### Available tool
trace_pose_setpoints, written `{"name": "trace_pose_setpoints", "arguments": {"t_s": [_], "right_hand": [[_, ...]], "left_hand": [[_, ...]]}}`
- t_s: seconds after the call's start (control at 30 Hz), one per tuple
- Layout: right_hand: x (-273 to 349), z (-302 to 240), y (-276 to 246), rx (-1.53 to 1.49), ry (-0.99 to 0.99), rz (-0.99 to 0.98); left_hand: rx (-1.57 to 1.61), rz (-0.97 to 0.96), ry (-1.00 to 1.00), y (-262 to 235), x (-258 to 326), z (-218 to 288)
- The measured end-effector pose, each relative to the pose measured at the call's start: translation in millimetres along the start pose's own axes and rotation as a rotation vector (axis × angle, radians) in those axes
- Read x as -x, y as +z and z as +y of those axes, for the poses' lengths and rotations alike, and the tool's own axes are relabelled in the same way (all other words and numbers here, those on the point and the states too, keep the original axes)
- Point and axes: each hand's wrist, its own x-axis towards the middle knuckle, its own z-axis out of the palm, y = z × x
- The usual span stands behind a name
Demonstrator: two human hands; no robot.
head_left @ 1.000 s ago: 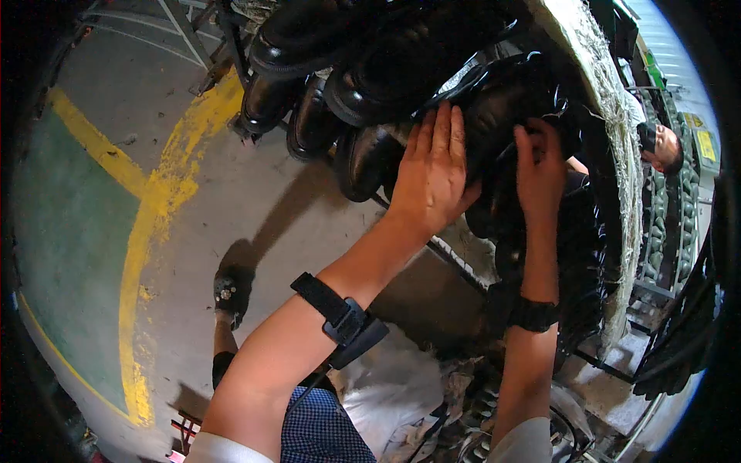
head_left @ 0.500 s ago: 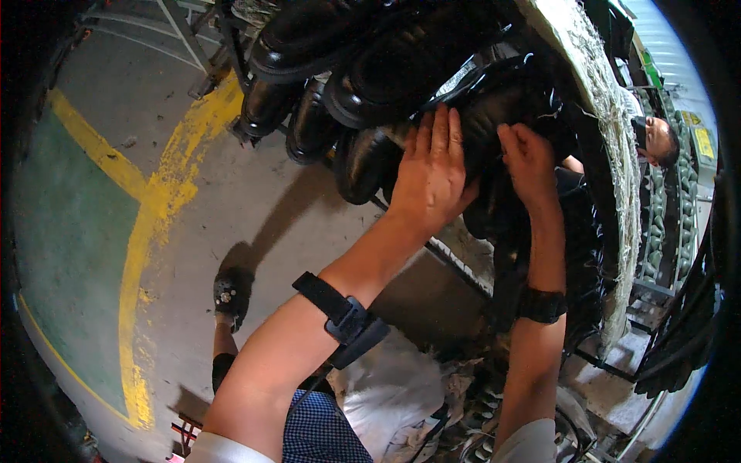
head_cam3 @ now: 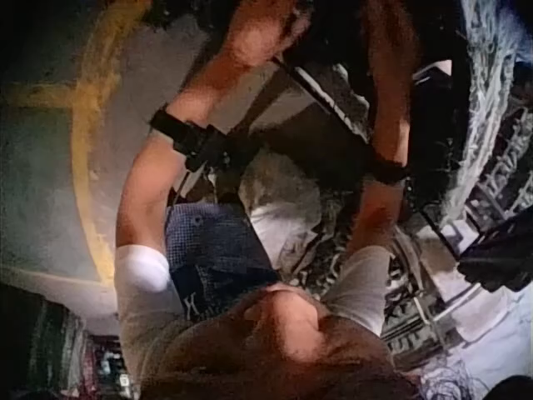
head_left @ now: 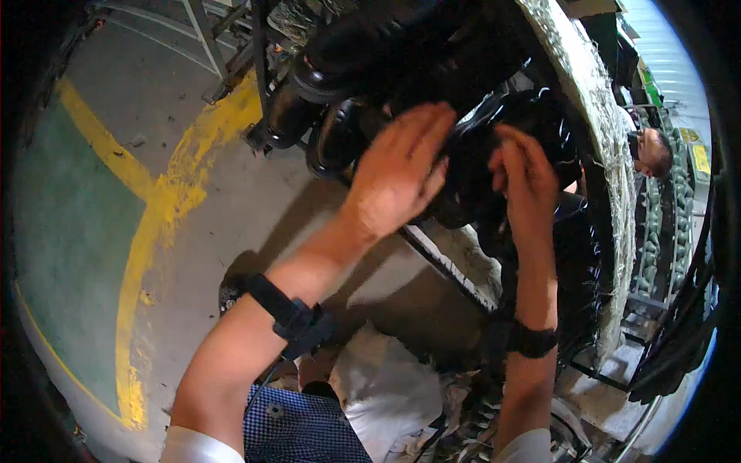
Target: Cleaning and inspecting black leather shoes from a production rack using a brush and a scraper.
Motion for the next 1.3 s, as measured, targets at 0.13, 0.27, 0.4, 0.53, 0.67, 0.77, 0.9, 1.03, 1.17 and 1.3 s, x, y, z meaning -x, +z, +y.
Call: {"name": "trace_pose_setpoints", "arguments": {"t_s": [0.13, 0.27, 0.4, 0.53, 0.67, 0.77, 0.9, 1.03, 1.17, 1.3], "right_hand": [[-50.0, -3.3, 27.0, 0.027, 0.022, -0.084], [-94.5, -12.8, 43.1, 0.4, 0.052, -0.077], [-129.7, 31.3, 40.8, 0.812, -0.2, 0.077], [-134.3, 23.6, 48.8, 0.936, 0.06, 0.077], [-120.0, -23.6, 63.9, 0.398, 0.534, -0.056], [-116.2, -25.9, 63.8, 0.18, 0.618, 0.0], [-119.3, -22.9, 57.3, -0.031, 0.679, -0.102], [-115.3, -23.5, 68.7, 0.127, 0.654, -0.065], [-87.8, -9.6, 56.3, 0.326, 0.332, -0.136], [-27.6, -26.6, 63.9, 0.093, 0.551, -0.259]], "left_hand": [[-0.141, 0.108, -0.173, -20.5, -18.2, -25.8], [-0.02, 0.017, -0.273, -17.1, -15.2, -35.6], [-0.073, 0.021, -0.29, -15.4, -20.1, -29.0], [-0.09, -0.071, -0.384, -16.1, -23.4, -26.5], [-0.123, -0.071, -0.383, -20.1, -19.9, -34.7], [-0.143, -0.101, -0.375, -19.2, -20.5, -32.8], [-0.174, -0.09, -0.352, -18.3, -22.2, -34.0], [-0.15, -0.16, -0.391, -18.5, -22.8, -32.7], [-0.2, -0.116, -0.381, -16.2, -26.5, -29.3], [-0.275, -0.134, -0.382, -20.5, -20.4, -38.1]]}}
